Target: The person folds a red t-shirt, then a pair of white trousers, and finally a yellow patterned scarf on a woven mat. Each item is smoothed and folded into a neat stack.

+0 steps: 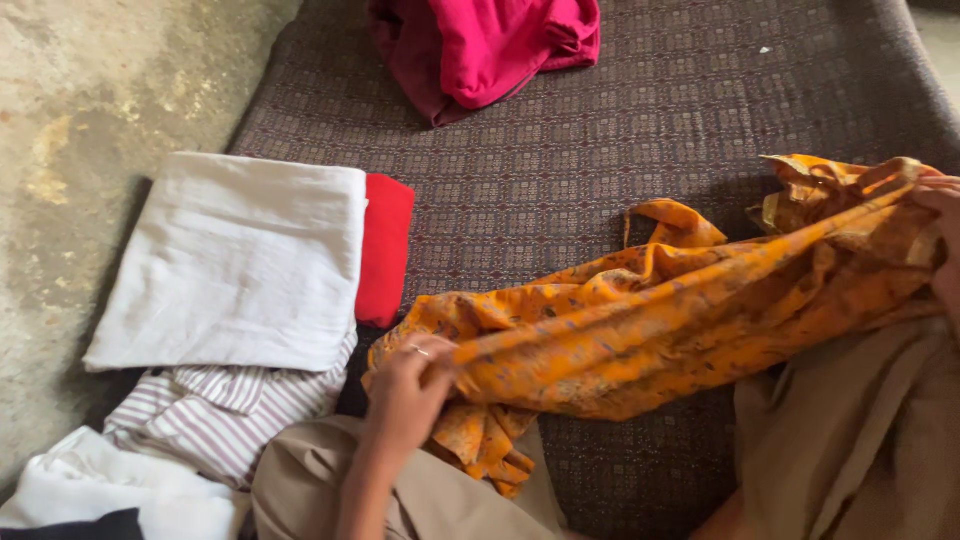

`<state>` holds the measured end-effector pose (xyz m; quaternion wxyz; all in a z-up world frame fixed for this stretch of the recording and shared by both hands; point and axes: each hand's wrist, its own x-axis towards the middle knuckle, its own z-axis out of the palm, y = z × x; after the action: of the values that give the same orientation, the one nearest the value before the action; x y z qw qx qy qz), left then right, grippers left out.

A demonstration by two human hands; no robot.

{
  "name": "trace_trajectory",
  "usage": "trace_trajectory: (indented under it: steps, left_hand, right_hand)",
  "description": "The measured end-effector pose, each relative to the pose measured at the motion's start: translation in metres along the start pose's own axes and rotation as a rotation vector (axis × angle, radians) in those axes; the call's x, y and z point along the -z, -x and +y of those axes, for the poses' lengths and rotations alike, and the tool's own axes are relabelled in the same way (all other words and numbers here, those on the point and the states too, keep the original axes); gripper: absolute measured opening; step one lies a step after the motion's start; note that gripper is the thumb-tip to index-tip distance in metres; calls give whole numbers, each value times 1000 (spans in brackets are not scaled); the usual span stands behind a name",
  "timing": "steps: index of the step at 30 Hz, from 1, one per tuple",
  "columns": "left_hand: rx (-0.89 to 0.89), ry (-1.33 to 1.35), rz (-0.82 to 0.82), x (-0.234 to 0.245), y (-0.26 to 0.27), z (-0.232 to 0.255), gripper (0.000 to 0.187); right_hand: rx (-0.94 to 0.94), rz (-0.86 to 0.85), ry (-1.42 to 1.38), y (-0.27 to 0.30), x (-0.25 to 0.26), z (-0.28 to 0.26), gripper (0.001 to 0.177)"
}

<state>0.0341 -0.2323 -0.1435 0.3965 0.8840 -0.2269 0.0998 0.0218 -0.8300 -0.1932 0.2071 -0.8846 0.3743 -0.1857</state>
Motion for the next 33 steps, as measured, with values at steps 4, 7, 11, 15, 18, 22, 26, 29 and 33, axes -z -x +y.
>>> trace_trajectory:
  steps: [4, 7, 11, 15, 18, 22, 26, 29, 33]
  left_hand:
    - [374, 106, -50, 15, -24, -28, 29]
    - [445, 28, -110, 13, -39, -45, 32]
    - [417, 20, -95, 2, -47, -61, 36]
    - [483, 66, -107, -1, -39, -63, 37]
    - [428, -84, -106, 1, -30, -49, 35]
    - [304, -556, 65, 5, -19, -21, 38]
    - [406, -707, 98, 0, -19, -4, 53]
    - [465, -771, 89, -5, -17, -5, 62]
    - [591, -649, -9, -17, -10, -23, 64]
  right_hand:
    - [36, 32, 72, -4, -2, 0, 45]
    - [54, 44, 110, -1, -11, -6, 46]
    - [71, 70, 155, -2, -15, -11, 47]
    - [97, 103, 215, -6, -18, -16, 48]
    - [140, 138, 279, -11, -20, -24, 49]
    - [180, 158, 350, -12, -19, -29, 51]
    - [197, 153, 378, -2, -25, -36, 52]
    - [211, 160, 391, -2, -29, -45, 53]
    - [214, 153, 421, -3, -26, -42, 55]
